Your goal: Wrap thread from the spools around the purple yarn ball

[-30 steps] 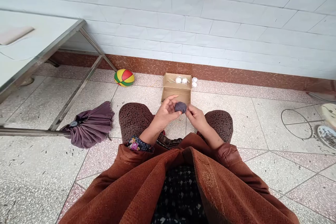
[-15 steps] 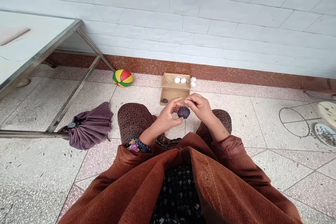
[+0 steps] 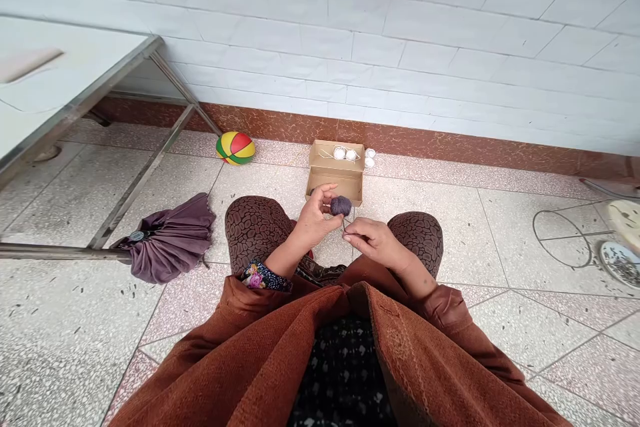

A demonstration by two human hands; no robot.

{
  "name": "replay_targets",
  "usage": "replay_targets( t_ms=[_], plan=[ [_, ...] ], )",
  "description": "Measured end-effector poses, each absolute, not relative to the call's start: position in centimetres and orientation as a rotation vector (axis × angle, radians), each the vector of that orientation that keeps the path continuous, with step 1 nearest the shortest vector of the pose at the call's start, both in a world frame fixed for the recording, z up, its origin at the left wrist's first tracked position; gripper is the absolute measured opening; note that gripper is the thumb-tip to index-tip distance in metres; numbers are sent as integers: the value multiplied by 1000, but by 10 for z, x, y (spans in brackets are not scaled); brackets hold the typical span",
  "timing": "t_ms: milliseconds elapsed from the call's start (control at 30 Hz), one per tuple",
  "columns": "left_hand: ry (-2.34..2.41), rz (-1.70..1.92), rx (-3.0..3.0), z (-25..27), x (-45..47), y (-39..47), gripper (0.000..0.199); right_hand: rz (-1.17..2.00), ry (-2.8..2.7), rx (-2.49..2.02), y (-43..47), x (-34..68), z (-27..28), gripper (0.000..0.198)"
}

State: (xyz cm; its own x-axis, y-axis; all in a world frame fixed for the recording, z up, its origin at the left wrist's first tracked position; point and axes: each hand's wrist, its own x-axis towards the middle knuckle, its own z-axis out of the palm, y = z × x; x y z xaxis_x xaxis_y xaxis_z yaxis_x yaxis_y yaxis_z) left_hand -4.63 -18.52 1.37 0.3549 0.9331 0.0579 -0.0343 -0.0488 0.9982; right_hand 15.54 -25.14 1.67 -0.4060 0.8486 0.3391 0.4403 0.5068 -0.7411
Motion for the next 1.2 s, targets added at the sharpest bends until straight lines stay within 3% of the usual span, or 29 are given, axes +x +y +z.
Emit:
replay_targets(
  t_ms=[200, 533, 867, 1033, 1200],
  plan=[
    [755, 913, 1521, 17, -46, -191, 75, 602, -1823, -1125, -217, 171, 45, 33],
    [746, 1030, 1038, 17, -46, -189, 49, 730, -1814, -1231, -235, 148, -5, 37],
    [812, 891, 1396, 16, -44, -189, 51, 601, -1926, -1070, -211, 169, 50, 26],
    [611, 905, 1196, 19, -45, -193, 76, 617, -1806, -1171, -185, 166, 24, 24],
    [669, 988, 1038, 18, -47, -191, 56, 712, -1794, -1297, -204, 159, -7, 26]
  ],
)
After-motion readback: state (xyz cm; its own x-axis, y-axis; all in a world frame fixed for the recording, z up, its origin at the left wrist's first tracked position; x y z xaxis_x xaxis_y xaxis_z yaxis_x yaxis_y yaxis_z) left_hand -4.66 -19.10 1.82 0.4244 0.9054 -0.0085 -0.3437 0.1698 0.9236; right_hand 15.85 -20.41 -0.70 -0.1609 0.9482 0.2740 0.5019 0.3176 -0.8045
